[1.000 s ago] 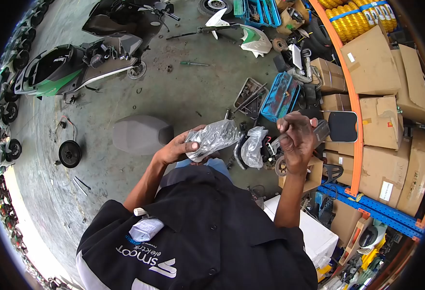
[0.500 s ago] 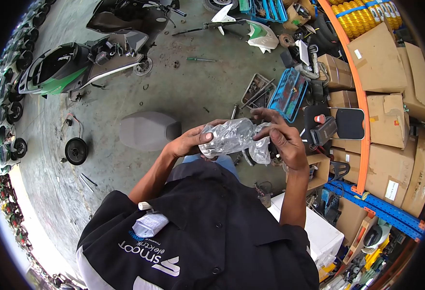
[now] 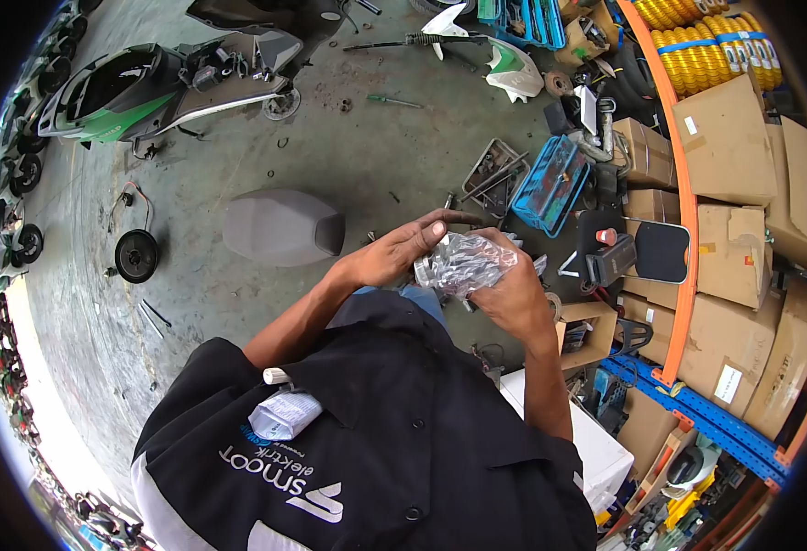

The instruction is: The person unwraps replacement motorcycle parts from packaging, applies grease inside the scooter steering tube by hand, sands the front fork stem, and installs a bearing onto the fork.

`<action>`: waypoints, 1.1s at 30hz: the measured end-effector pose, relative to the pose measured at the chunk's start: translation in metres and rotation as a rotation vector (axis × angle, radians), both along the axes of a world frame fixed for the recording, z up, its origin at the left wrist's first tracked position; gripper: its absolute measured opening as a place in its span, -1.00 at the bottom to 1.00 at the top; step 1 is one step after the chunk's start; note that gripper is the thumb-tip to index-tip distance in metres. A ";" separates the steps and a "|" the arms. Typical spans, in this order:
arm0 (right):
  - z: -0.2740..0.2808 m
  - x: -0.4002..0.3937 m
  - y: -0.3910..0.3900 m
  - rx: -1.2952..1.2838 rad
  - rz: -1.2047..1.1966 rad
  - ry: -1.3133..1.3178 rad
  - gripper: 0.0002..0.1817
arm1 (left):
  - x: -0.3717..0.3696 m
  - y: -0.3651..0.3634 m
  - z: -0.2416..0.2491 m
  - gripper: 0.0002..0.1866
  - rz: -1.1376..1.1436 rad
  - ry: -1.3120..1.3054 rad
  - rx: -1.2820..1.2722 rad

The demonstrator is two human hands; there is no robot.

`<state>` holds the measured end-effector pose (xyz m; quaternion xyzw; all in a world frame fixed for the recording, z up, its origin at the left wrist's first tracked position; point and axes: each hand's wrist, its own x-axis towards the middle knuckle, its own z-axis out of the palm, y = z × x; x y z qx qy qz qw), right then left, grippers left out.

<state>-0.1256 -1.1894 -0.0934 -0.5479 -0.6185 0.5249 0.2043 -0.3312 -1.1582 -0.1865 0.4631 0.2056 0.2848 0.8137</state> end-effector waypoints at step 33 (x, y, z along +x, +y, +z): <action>-0.020 -0.003 -0.005 -0.170 -0.250 0.368 -0.56 | 0.008 -0.014 -0.023 -0.93 0.537 0.132 0.030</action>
